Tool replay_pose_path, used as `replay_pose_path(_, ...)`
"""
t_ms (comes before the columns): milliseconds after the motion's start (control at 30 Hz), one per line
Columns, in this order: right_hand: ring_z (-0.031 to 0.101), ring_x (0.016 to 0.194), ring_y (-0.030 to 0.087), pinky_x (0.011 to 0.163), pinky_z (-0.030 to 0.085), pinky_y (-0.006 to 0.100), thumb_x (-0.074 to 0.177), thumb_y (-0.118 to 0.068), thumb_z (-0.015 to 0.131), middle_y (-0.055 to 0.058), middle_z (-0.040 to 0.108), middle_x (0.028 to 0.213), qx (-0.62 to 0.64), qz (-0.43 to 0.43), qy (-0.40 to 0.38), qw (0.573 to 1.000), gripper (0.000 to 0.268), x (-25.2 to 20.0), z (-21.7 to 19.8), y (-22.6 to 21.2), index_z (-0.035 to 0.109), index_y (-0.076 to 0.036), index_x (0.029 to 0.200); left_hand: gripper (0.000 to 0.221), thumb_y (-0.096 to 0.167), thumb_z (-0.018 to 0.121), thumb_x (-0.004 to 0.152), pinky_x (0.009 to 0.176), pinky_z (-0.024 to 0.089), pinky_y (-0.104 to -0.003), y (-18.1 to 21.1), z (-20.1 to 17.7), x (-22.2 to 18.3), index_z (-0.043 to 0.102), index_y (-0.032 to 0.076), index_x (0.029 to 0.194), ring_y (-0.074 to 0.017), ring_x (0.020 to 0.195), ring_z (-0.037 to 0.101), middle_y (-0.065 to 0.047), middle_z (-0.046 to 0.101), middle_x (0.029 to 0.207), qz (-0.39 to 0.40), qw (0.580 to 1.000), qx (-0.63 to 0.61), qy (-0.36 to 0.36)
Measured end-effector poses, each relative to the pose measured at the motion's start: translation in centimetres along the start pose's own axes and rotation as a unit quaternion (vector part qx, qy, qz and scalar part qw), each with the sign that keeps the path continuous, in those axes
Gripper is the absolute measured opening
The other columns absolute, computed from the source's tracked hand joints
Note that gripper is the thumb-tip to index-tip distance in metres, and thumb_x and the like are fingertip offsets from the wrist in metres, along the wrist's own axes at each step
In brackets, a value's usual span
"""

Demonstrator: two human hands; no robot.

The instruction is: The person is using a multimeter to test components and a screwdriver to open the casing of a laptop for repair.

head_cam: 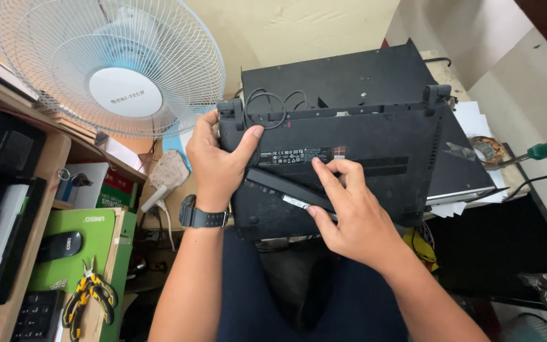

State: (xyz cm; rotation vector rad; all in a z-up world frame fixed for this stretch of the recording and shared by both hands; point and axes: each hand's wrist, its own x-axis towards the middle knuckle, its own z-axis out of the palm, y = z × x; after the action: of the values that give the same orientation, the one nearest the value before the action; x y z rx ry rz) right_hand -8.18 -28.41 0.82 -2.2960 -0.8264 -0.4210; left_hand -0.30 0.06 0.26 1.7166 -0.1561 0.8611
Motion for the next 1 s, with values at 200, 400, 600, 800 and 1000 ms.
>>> replay_pose_path(200,0.075,0.100,0.043,0.083,0.065,0.053,0.095,-0.014,0.084,0.022,0.057,0.136,0.012,0.017,-0.014,1.000,0.082,0.0,-0.2,-0.1,0.057,0.004,0.170,0.066,0.026,0.107,0.092,0.049,0.065,-0.048,-0.3,-0.1,-0.1,0.070,-0.010,0.134,-0.0429,0.076,0.085,-0.031,0.080,0.088,0.011,1.000,0.015,0.000)
replay_pose_path(400,0.075,0.096,0.044,0.080,0.065,0.052,0.094,-0.013,0.085,0.022,0.060,0.130,0.026,0.027,-0.018,0.999,0.084,0.1,-0.3,-0.3,0.056,0.003,0.172,0.066,0.022,0.108,0.091,0.050,0.064,-0.048,-0.2,-0.3,-0.1,0.070,-0.013,0.134,-0.0422,0.073,0.084,-0.032,0.079,0.086,0.013,1.000,0.021,-0.002)
replay_pose_path(600,0.074,0.093,0.041,0.075,0.063,0.049,0.095,-0.012,0.083,0.021,0.062,0.123,0.041,0.041,-0.030,0.998,0.084,0.1,-0.5,-0.5,0.054,0.003,0.173,0.065,0.021,0.109,0.089,0.050,0.063,-0.044,-1.1,-0.2,-0.4,0.071,-0.011,0.132,-0.0366,0.071,0.083,-0.029,0.078,0.085,0.008,1.000,0.025,0.008)
replay_pose_path(800,0.074,0.091,0.039,0.074,0.062,0.047,0.096,-0.012,0.083,0.022,0.065,0.122,0.044,0.044,-0.035,0.997,0.083,0.4,-0.8,-0.8,0.054,0.003,0.173,0.067,0.021,0.109,0.089,0.049,0.064,-0.044,-1.0,0.0,-0.2,0.070,-0.013,0.132,-0.0362,0.071,0.083,-0.030,0.078,0.084,0.001,1.000,0.017,0.009)
replay_pose_path(1000,0.076,0.108,0.053,0.088,0.064,0.057,0.095,-0.011,0.084,0.027,0.068,0.123,0.051,0.032,-0.036,0.998,0.082,0.9,-0.9,0.0,0.056,0.008,0.169,0.077,0.035,0.111,0.087,0.061,0.063,-0.056,-1.5,0.2,0.4,0.071,-0.014,0.131,-0.0524,0.086,0.082,-0.037,0.077,0.093,-0.017,0.993,0.120,0.004)
